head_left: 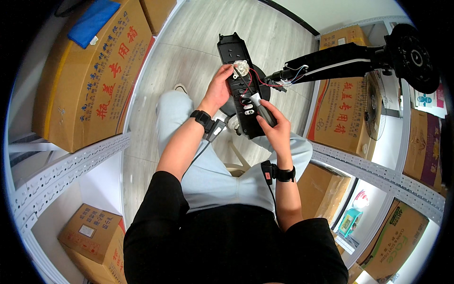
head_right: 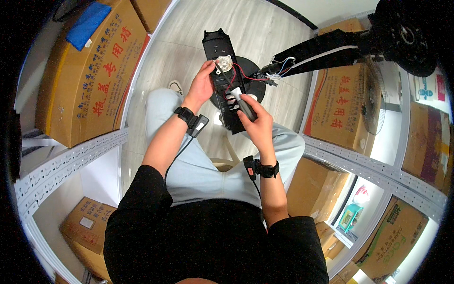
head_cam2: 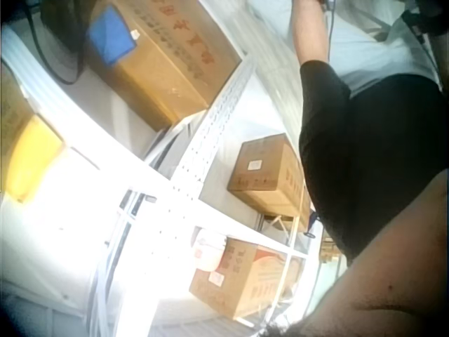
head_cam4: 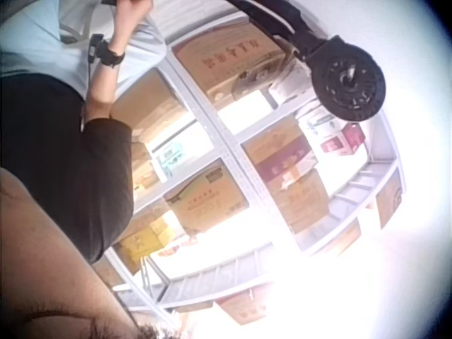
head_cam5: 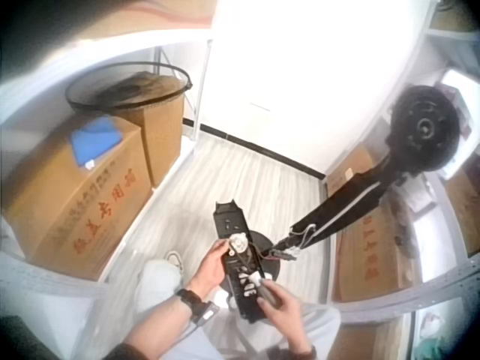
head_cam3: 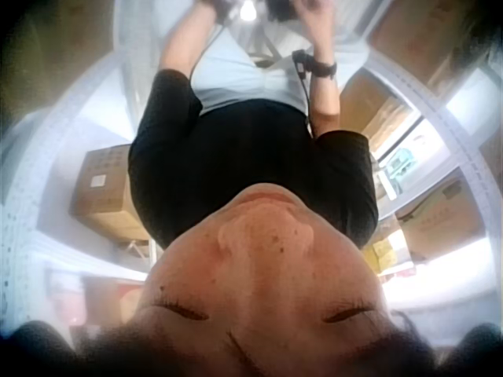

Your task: The person sits and uses a screwdriver to tighten screws on the internal components of a disassembled fan control box. They then reattach the control box to the fan neck and secure the base of the fan stand with additional screws.

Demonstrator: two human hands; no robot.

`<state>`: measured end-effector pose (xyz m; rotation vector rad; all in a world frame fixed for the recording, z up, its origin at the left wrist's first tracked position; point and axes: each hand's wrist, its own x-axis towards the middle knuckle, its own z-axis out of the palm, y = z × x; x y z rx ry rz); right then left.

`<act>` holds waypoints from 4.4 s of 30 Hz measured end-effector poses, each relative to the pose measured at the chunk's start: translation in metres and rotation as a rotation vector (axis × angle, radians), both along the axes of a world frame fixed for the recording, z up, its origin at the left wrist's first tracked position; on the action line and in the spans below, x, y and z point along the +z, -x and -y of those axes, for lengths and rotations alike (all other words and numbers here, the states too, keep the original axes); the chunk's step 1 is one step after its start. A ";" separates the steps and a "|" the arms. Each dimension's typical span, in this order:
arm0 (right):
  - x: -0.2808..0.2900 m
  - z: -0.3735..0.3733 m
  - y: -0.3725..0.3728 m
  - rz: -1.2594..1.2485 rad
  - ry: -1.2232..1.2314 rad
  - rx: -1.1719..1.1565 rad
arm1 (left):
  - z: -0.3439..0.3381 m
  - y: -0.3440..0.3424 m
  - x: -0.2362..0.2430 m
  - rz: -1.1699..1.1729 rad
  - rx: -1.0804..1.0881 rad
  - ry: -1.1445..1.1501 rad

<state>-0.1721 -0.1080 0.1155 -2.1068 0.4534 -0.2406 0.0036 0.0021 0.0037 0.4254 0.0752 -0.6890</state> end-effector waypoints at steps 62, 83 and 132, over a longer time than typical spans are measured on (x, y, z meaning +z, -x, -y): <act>0.079 -0.015 -0.024 0.088 0.071 -0.174 | 0.005 0.004 0.004 0.750 0.373 -0.728; 0.099 -0.033 -0.062 0.149 0.406 0.081 | 0.002 0.003 0.001 0.702 0.367 -0.704; 0.093 -0.032 -0.075 0.193 0.491 0.073 | 0.005 0.007 -0.004 0.756 0.354 -0.713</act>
